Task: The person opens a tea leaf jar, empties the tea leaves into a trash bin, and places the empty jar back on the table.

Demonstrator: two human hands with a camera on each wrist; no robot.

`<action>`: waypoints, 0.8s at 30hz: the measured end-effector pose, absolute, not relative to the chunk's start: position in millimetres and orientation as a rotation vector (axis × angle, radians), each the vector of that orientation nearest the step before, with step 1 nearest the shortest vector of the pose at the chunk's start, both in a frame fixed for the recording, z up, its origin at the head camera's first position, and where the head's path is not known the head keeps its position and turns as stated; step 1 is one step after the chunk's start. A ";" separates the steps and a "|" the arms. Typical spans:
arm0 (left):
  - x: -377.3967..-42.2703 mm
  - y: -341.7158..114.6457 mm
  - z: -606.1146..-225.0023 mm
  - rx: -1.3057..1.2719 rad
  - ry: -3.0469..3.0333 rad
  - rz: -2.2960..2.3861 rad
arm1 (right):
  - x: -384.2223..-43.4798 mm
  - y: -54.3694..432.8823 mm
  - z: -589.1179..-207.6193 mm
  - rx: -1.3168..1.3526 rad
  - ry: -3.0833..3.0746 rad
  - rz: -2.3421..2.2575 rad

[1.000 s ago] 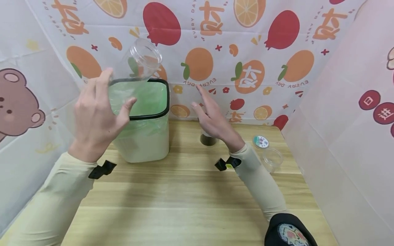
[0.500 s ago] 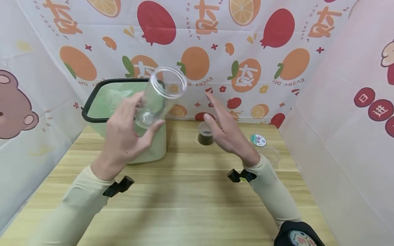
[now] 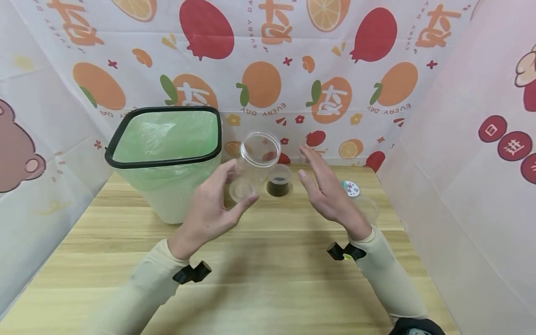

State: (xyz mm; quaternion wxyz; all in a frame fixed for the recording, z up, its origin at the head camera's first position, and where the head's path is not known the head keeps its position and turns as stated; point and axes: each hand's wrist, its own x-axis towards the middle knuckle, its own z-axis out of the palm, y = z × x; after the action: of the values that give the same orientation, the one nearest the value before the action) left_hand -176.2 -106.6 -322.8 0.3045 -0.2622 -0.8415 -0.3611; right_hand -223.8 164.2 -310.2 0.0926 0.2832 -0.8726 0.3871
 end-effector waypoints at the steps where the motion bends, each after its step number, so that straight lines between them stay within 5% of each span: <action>1: -177.6 -103.9 -327.0 -0.691 -2.237 -0.974 | -225.0 166.3 -312.5 0.835 -2.595 1.145; 24: -208.2 -47.9 -397.8 -0.715 -2.451 -1.261 | -243.1 220.8 -360.5 0.596 -2.759 1.030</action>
State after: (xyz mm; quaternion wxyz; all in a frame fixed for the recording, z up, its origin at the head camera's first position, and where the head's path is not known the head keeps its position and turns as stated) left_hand -208.2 -47.9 -397.8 0.1465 -0.2484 -0.8515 -0.4379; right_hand -243.1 220.8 -360.5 0.0686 0.1980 -0.9161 0.3419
